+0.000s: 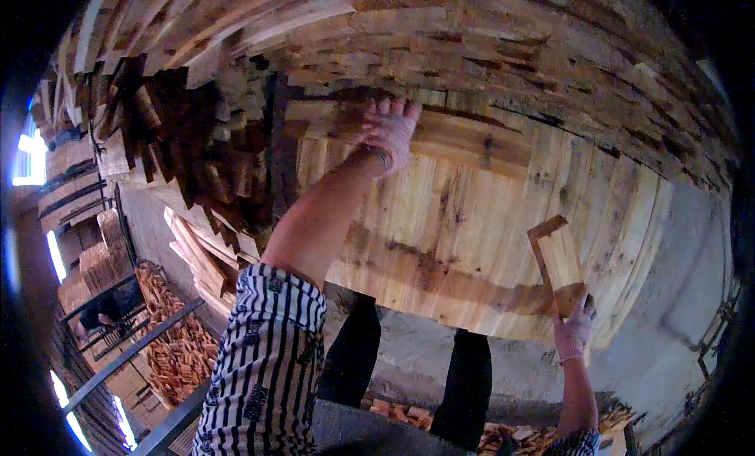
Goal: The person repeatedly picks up small wooden planks from a pile and stacks them onto a larger, organized stack. The person handles the planks by hand, arranging them in a neat pile within a warehouse setting.
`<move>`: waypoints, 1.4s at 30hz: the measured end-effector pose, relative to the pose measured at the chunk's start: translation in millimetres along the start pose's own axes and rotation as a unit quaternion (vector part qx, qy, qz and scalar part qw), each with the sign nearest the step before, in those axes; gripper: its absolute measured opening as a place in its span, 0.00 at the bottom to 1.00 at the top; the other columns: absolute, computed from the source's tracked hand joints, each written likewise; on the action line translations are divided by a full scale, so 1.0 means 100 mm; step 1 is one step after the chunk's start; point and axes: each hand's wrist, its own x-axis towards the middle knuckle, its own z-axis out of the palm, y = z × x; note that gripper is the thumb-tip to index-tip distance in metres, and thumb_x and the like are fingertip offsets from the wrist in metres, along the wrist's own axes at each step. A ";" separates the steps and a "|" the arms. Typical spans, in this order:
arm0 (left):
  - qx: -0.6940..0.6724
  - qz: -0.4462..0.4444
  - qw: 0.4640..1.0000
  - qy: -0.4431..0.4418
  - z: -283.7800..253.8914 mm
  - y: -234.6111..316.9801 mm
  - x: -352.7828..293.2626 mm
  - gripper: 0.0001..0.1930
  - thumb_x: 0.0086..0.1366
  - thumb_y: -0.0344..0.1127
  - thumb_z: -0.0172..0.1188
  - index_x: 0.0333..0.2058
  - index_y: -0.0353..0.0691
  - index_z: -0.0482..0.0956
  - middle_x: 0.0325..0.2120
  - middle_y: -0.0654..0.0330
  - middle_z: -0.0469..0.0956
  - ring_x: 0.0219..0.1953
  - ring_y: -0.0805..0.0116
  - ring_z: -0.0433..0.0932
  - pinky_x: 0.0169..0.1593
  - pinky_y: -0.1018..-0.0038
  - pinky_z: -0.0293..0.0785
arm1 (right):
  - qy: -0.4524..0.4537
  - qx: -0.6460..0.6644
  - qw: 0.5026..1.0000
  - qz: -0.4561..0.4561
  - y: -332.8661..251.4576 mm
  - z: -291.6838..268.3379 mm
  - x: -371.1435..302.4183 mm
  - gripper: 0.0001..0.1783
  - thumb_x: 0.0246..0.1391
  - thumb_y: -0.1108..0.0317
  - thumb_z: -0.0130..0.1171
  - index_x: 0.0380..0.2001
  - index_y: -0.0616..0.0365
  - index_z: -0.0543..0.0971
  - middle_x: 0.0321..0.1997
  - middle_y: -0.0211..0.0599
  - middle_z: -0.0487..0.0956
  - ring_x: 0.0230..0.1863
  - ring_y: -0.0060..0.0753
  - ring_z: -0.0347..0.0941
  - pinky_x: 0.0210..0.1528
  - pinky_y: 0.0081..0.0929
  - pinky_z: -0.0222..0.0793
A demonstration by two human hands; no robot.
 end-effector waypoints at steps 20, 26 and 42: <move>0.165 -0.038 0.985 0.006 0.58 -0.63 -0.05 0.21 0.69 0.39 0.48 0.60 0.53 0.64 0.58 0.58 0.69 0.57 0.53 0.70 0.59 0.55 0.67 | 0.089 -0.082 0.929 -0.349 -1.00 -1.71 2.24 0.34 0.53 0.57 0.62 0.63 0.48 0.68 0.64 0.47 0.68 0.62 0.58 0.65 0.63 0.46 0.65; 0.088 -0.037 0.995 -0.023 0.79 -0.62 0.06 0.20 0.70 0.42 0.48 0.60 0.52 0.65 0.58 0.59 0.70 0.58 0.54 0.70 0.58 0.56 0.68 | 0.102 0.031 0.931 -0.349 -0.86 -1.29 2.52 0.27 0.56 0.68 0.53 0.61 0.36 0.71 0.63 0.44 0.70 0.60 0.56 0.69 0.54 0.49 0.72; 0.788 -0.198 0.479 0.333 0.01 -0.15 -0.26 0.13 0.71 0.38 0.49 0.50 0.41 0.71 0.29 0.63 0.82 0.26 0.68 0.80 0.28 0.70 0.79 | 0.103 -0.043 0.978 -0.178 -1.53 -1.56 1.22 0.44 0.54 0.55 0.65 0.71 0.41 0.56 0.74 0.44 0.57 0.73 0.55 0.53 0.70 0.45 0.59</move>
